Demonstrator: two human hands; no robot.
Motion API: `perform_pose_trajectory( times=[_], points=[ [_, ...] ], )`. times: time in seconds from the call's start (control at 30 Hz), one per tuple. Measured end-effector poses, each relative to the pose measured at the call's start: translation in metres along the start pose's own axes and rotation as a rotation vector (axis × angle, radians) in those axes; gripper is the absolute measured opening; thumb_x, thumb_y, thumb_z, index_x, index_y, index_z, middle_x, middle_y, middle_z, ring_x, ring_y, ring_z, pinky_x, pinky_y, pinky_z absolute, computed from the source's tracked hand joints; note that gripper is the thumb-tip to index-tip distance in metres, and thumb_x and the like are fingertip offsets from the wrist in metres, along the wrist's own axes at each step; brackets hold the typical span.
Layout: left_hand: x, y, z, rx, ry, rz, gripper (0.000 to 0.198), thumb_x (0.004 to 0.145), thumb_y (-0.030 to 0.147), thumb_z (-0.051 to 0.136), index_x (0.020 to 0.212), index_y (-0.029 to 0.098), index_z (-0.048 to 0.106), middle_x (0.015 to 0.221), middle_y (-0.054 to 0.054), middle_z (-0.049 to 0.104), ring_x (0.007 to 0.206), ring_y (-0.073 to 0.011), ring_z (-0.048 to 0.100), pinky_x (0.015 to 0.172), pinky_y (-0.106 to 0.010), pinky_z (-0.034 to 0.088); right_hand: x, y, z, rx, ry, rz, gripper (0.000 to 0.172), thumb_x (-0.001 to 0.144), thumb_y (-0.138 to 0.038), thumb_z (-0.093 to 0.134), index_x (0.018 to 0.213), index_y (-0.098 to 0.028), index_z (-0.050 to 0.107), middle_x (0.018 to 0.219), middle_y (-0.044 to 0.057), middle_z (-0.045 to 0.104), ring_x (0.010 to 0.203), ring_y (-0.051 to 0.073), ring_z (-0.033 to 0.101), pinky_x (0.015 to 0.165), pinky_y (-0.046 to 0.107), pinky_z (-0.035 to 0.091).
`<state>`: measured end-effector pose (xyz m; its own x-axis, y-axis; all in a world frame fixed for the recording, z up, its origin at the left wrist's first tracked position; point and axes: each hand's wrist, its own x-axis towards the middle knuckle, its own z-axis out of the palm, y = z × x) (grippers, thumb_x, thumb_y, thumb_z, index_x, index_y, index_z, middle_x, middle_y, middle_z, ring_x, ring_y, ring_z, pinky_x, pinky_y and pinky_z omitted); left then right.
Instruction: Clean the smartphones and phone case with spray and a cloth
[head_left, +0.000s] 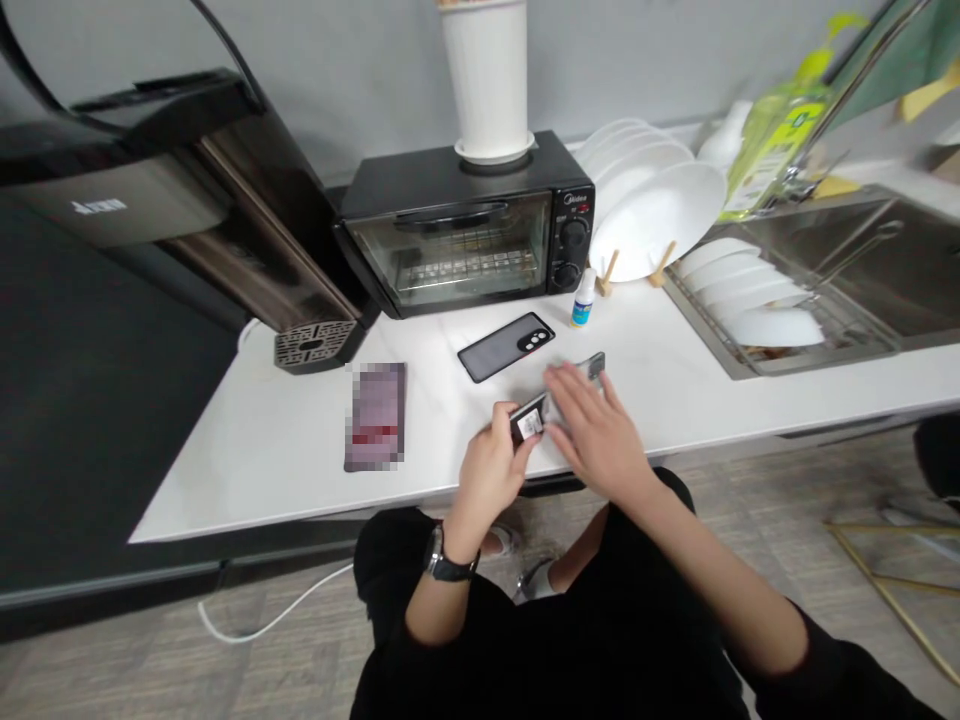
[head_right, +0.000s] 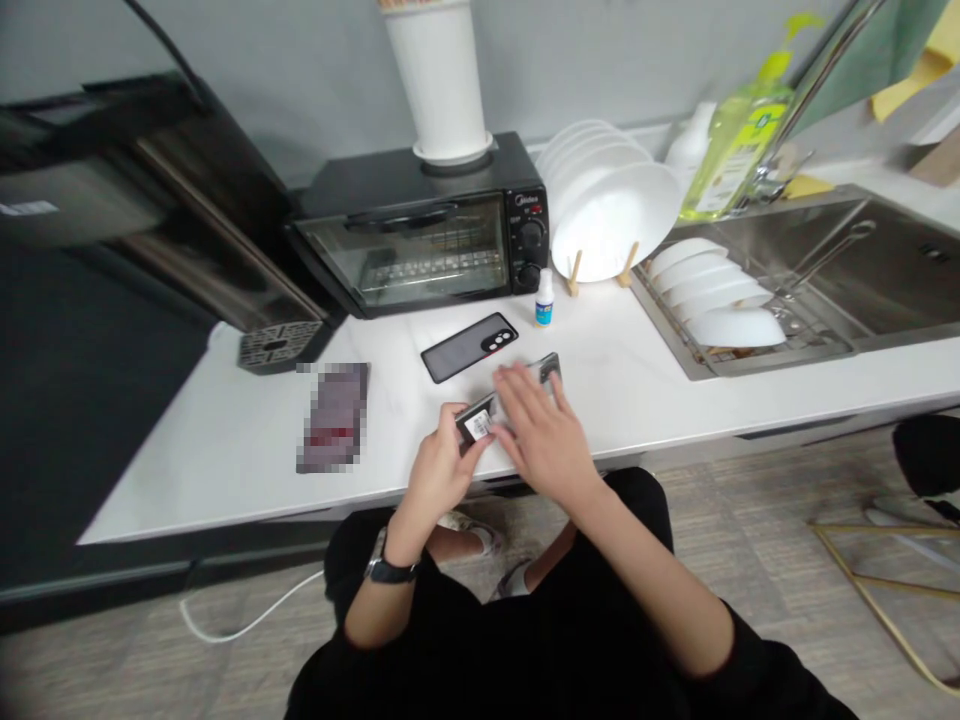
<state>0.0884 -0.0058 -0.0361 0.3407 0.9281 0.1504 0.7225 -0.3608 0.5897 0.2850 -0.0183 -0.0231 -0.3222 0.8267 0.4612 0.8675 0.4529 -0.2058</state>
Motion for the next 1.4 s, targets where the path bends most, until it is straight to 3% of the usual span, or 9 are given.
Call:
perform_pose_trajectory(
  times=[0.07, 0.13, 0.3, 0.5, 0.7, 0.9, 1.1, 1.3, 1.4],
  points=[
    [0.0, 0.0, 0.001, 0.042, 0.027, 0.032, 0.026, 0.106, 0.034, 0.054, 0.127, 0.023, 0.044, 0.092, -0.006, 0.075, 0.08, -0.0282, 0.077, 0.067, -0.032, 0.053, -0.001, 0.015, -0.003, -0.038, 0.11, 0.173, 0.061, 0.111, -0.043, 0.039, 0.163, -0.011, 0.036, 0.163, 0.019, 0.049, 0.159, 0.036, 0.033, 0.128, 0.066, 0.026],
    [0.0, 0.001, 0.002, 0.101, 0.029, 0.064, 0.02, 0.107, 0.035, 0.051, 0.122, 0.023, 0.047, 0.089, -0.005, 0.075, 0.078, -0.0276, 0.077, 0.066, -0.031, 0.053, -0.004, 0.015, -0.004, -0.04, 0.133, 0.185, 0.064, 0.111, -0.046, 0.039, 0.162, -0.01, 0.037, 0.163, 0.019, 0.048, 0.161, 0.039, 0.026, 0.127, 0.068, 0.025],
    [-0.003, 0.001, -0.001, 0.216, -0.02, 0.131, 0.026, 0.099, 0.014, 0.053, 0.125, 0.017, 0.049, 0.09, -0.009, 0.077, 0.08, -0.0287, 0.078, 0.066, -0.033, 0.054, -0.016, -0.011, -0.005, 0.043, -0.077, -0.204, 0.073, 0.11, -0.049, 0.039, 0.169, -0.011, 0.02, 0.17, 0.017, 0.039, 0.162, 0.029, 0.028, 0.131, 0.056, 0.023],
    [-0.002, 0.003, 0.001, 0.161, 0.057, 0.209, 0.017, 0.109, 0.027, 0.05, 0.125, 0.021, 0.051, 0.092, -0.006, 0.077, 0.079, -0.0243, 0.078, 0.068, -0.03, 0.056, -0.018, 0.021, -0.011, -0.034, 0.113, 0.227, 0.071, 0.11, -0.049, 0.038, 0.17, -0.017, 0.02, 0.17, 0.017, 0.039, 0.162, 0.037, 0.026, 0.127, 0.069, 0.022],
    [-0.004, 0.001, 0.0, 0.25, 0.029, 0.201, 0.022, 0.101, 0.01, 0.048, 0.122, 0.016, 0.052, 0.087, -0.008, 0.076, 0.078, -0.0269, 0.077, 0.068, -0.033, 0.057, -0.019, -0.015, -0.009, 0.039, -0.105, -0.161, 0.084, 0.107, -0.06, 0.042, 0.17, -0.011, 0.017, 0.172, 0.016, 0.034, 0.163, 0.03, 0.023, 0.132, 0.057, 0.021],
    [-0.002, 0.004, 0.0, 0.183, 0.056, 0.193, 0.017, 0.109, 0.027, 0.05, 0.125, 0.021, 0.052, 0.098, -0.007, 0.078, 0.084, -0.0232, 0.079, 0.073, -0.03, 0.058, -0.009, 0.017, -0.009, -0.007, 0.141, 0.23, 0.068, 0.109, -0.051, 0.039, 0.168, -0.018, 0.029, 0.167, 0.016, 0.044, 0.161, 0.038, 0.029, 0.126, 0.071, 0.021],
    [-0.004, 0.0, 0.0, 0.234, 0.017, 0.186, 0.023, 0.103, 0.015, 0.05, 0.126, 0.017, 0.05, 0.091, -0.008, 0.078, 0.08, -0.0262, 0.078, 0.07, -0.033, 0.058, -0.01, -0.016, -0.003, 0.096, -0.059, -0.113, 0.076, 0.106, -0.057, 0.044, 0.166, -0.012, 0.029, 0.166, 0.018, 0.045, 0.159, 0.033, 0.033, 0.131, 0.06, 0.021],
    [-0.004, 0.004, 0.001, 0.178, 0.059, 0.175, 0.017, 0.108, 0.026, 0.049, 0.124, 0.02, 0.053, 0.095, -0.007, 0.078, 0.083, -0.023, 0.079, 0.072, -0.03, 0.058, 0.002, 0.013, 0.0, 0.066, 0.193, 0.271, 0.06, 0.108, -0.054, 0.039, 0.155, -0.018, 0.046, 0.157, 0.017, 0.055, 0.157, 0.038, 0.035, 0.127, 0.07, 0.017],
    [-0.004, 0.0, 0.002, 0.19, 0.009, 0.144, 0.022, 0.103, 0.019, 0.052, 0.124, 0.02, 0.053, 0.09, -0.006, 0.077, 0.08, -0.024, 0.077, 0.069, -0.03, 0.057, -0.001, -0.008, 0.004, 0.095, 0.049, 0.033, 0.076, 0.104, -0.063, 0.041, 0.16, -0.011, 0.037, 0.161, 0.019, 0.05, 0.16, 0.038, 0.027, 0.129, 0.067, 0.014]
  ],
)
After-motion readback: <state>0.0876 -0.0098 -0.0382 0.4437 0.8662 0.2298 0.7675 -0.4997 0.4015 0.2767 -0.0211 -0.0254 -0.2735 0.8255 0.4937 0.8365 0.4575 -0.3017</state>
